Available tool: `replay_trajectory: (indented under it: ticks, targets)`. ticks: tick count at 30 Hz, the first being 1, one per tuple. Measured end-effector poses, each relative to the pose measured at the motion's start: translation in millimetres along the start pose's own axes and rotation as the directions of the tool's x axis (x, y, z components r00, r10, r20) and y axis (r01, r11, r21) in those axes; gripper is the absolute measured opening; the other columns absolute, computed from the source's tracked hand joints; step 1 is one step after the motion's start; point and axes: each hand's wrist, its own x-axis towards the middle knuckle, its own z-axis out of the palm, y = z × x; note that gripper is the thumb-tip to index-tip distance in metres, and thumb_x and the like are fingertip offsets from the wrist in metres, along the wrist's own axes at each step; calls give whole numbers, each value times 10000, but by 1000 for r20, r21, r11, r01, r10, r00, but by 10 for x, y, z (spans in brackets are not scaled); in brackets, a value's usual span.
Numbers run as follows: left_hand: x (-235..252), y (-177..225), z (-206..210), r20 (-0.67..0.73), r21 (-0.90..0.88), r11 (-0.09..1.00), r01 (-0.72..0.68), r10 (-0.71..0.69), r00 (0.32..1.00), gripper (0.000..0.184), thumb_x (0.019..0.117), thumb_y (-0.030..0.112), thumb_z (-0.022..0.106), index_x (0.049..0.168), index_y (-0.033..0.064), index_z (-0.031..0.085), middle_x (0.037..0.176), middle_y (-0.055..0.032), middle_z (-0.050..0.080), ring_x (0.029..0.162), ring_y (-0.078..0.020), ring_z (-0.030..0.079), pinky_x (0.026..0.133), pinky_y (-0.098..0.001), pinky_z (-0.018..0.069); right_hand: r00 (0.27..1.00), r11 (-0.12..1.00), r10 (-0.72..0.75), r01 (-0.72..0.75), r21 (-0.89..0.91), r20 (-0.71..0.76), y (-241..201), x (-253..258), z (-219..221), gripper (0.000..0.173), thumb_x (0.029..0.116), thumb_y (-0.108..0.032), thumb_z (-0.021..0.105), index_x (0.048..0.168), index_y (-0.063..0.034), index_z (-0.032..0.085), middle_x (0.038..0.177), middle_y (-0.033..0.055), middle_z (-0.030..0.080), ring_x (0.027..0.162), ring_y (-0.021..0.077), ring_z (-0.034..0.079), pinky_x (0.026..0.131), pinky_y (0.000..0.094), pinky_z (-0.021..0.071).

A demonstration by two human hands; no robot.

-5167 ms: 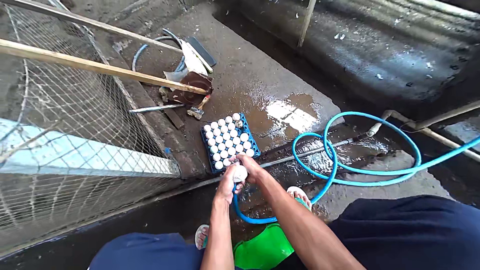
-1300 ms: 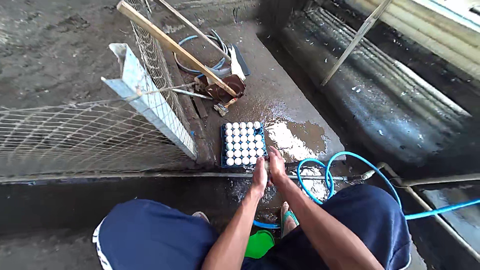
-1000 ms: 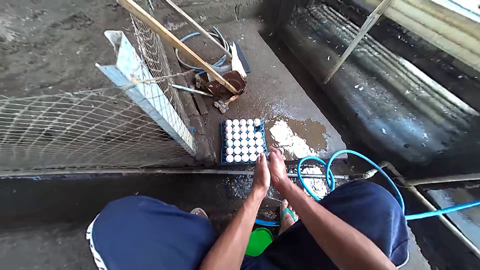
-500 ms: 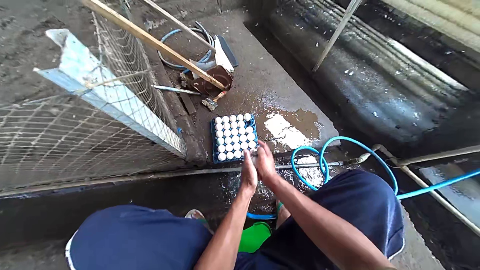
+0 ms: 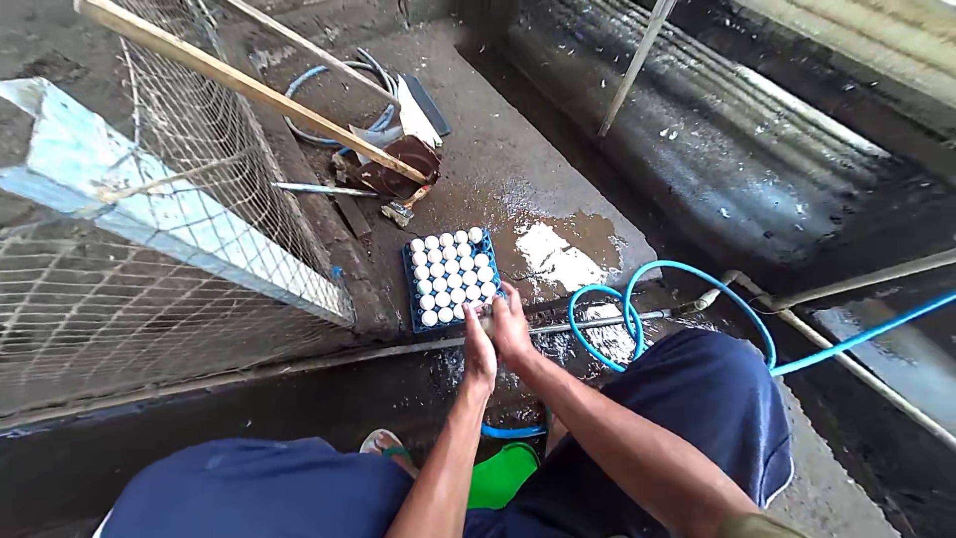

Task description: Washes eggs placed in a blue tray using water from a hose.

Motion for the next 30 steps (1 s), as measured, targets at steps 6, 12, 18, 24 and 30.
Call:
replay_trajectory:
  ticks: [6, 12, 18, 24, 30]
  targets:
    - [-24, 271, 77, -98, -64, 947, 315, -320, 942, 756, 1072, 545, -3, 1336, 64, 518, 906, -81, 635, 632, -95, 582, 487, -252, 476, 996, 990, -51, 60, -127, 72, 46, 50, -61, 623, 1027, -223, 479, 1598, -56, 291, 1665, 280, 170, 1547, 386, 213, 1226, 531, 287]
    - [-48, 270, -1, -38, -20, 950, 312, -312, 949, 755, 1079, 528, 9, 1313, 48, 543, 971, -90, 651, 651, -83, 576, 535, -218, 481, 990, 987, -70, 86, -133, 121, 66, 23, -95, 685, 1012, -203, 509, 1624, -58, 238, 1683, 266, 132, 1561, 365, 194, 1239, 521, 279]
    - [-77, 311, -17, 4, -58, 966, 251, -251, 968, 761, 1090, 453, -6, 1342, -43, 513, 1230, -166, 597, 1064, -147, 581, 936, -320, 485, 989, 992, -87, 96, -76, 120, 76, -141, -20, 646, 1022, -204, 472, 1610, -36, 266, 1662, 266, 211, 1525, 332, 301, 1219, 464, 338]
    - [-85, 288, -21, -2, -73, 963, 258, -259, 966, 788, 1076, 499, -19, 1390, -13, 491, 1171, -139, 629, 917, -120, 609, 803, -301, 524, 998, 996, 0, 5, -87, 61, -14, -86, 5, 627, 1034, -184, 439, 1615, -52, 245, 1621, 270, 295, 1451, 338, 413, 1162, 483, 398]
    - [-92, 251, 64, -48, -17, 959, 283, -284, 958, 801, 1058, 570, -12, 1312, 42, 535, 847, -72, 640, 562, -69, 552, 466, -231, 478, 991, 990, 136, -136, 34, -5, 25, 48, -37, 579, 1054, -176, 447, 1606, -124, 281, 1407, 255, 551, 1224, 344, 595, 986, 534, 504]
